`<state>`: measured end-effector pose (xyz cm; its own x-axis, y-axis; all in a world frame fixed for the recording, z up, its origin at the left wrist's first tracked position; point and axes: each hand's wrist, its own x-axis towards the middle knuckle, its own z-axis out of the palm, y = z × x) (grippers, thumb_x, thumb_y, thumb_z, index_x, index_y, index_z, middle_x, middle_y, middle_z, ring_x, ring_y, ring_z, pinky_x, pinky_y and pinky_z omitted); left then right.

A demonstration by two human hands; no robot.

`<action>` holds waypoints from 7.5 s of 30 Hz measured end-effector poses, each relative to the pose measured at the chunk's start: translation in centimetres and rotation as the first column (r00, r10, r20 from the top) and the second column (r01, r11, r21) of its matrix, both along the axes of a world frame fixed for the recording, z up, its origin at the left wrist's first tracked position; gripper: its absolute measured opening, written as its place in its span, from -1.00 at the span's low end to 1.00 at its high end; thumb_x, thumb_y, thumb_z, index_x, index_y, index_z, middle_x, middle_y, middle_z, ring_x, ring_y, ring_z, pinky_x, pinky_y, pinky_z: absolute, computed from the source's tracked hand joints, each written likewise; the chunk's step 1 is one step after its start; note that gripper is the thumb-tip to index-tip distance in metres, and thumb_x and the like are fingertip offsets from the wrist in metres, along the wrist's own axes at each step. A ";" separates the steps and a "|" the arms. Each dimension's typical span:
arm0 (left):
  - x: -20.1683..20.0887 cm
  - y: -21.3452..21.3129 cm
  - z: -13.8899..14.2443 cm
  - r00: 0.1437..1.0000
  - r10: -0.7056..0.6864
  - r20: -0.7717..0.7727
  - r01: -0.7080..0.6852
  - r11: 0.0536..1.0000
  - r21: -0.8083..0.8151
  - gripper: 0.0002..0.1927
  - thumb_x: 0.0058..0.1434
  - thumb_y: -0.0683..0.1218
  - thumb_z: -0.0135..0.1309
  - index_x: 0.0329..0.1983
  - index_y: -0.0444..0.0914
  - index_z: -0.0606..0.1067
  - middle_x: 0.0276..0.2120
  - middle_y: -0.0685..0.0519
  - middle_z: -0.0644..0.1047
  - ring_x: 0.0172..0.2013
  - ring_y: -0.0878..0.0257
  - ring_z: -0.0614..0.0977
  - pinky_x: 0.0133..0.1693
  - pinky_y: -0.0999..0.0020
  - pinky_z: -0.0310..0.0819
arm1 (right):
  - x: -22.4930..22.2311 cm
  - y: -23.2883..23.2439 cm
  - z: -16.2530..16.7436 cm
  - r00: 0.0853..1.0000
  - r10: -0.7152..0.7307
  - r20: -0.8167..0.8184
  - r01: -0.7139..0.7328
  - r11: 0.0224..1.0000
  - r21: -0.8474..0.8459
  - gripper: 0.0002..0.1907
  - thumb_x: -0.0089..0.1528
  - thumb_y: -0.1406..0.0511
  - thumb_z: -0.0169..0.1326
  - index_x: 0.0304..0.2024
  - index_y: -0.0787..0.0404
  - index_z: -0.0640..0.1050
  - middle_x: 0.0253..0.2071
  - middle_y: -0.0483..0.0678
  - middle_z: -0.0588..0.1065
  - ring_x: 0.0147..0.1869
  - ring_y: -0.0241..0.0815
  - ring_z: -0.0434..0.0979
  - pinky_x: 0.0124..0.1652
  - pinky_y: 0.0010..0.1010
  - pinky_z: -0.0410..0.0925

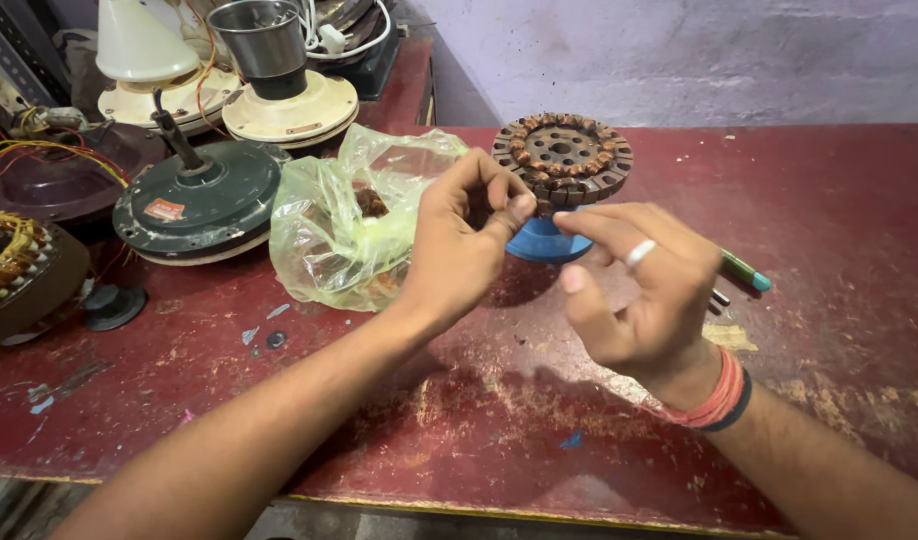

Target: The person winds copper wire around a blue plastic bobbin that holds a motor stator core. They repeatedly wrap the wire by hand, rotating the bobbin and guiding the wire into the slots of the stator. The work continues throughout the clip without a visible final state.

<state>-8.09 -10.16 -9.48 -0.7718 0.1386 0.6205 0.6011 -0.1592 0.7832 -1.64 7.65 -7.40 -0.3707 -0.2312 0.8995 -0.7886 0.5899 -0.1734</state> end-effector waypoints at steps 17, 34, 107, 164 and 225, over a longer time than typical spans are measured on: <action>1.9 0.9 -0.1 0.951 -0.157 0.266 0.062 0.940 0.335 -0.68 0.29 -0.29 0.17 -0.34 -0.21 0.23 -0.27 0.00 0.59 -0.37 0.39 0.50 -0.41 0.48 0.40 | -1.6 -2.4 -2.6 0.543 0.698 0.467 -0.215 0.653 -0.726 -0.44 0.32 0.43 0.07 0.36 0.44 0.30 0.17 0.05 0.51 0.21 -0.27 0.51 0.17 -0.42 0.40; 3.1 0.9 0.3 0.938 -0.174 0.299 0.092 0.959 0.268 -0.61 0.22 -0.26 0.20 -0.43 -0.18 0.18 -0.29 -0.07 0.62 -0.34 0.36 0.62 -0.40 0.42 0.54 | -2.1 -2.2 -4.1 0.423 0.776 0.467 -0.160 0.572 -0.805 -0.70 0.39 0.49 0.09 0.17 0.37 0.60 -0.28 -0.08 0.54 -0.39 -0.43 0.42 -0.47 -0.59 0.29; 0.7 -2.4 1.4 0.947 0.177 -0.268 -0.260 0.912 -0.318 -0.58 0.19 -0.26 0.26 -0.45 -0.23 0.19 -0.44 0.02 0.57 -0.39 0.39 0.47 -0.36 0.41 0.31 | -4.4 0.3 -1.8 0.984 0.165 0.060 -0.174 0.967 0.188 -0.92 0.23 0.38 0.20 -0.32 0.30 0.63 -0.45 -0.01 0.52 -0.44 -0.22 0.48 -0.44 -0.39 0.31; 0.4 -1.8 -0.7 0.925 -0.177 0.337 0.155 0.984 0.092 -0.79 0.26 -0.10 0.22 -0.14 -0.33 0.60 -0.40 0.14 0.61 -0.41 0.45 0.53 -0.37 0.53 0.40 | -3.3 -2.5 -2.1 0.998 0.039 0.058 -0.030 0.990 -0.137 -0.85 0.27 0.50 0.26 -0.10 0.35 0.63 -0.24 0.02 0.59 -0.18 -0.18 0.59 -0.21 -0.43 0.45; 2.5 -2.8 -1.4 0.936 0.149 -0.320 -0.155 0.988 0.008 -0.83 0.53 -0.11 -0.21 -0.14 -0.31 0.33 -0.43 0.10 0.38 -0.42 0.40 0.33 -0.42 0.46 0.23 | -3.8 -3.2 -2.5 0.975 0.195 0.103 -0.198 0.980 0.027 -0.73 0.10 0.43 0.28 -0.14 0.36 0.61 -0.21 0.07 0.58 -0.15 -0.04 0.61 -0.17 -0.32 0.45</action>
<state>-5.57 -12.98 -10.84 -0.5466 0.0477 0.8360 0.8356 -0.0346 0.5483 -5.44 4.43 -9.87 -0.4016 -0.3405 0.8502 -0.8698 0.4324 -0.2376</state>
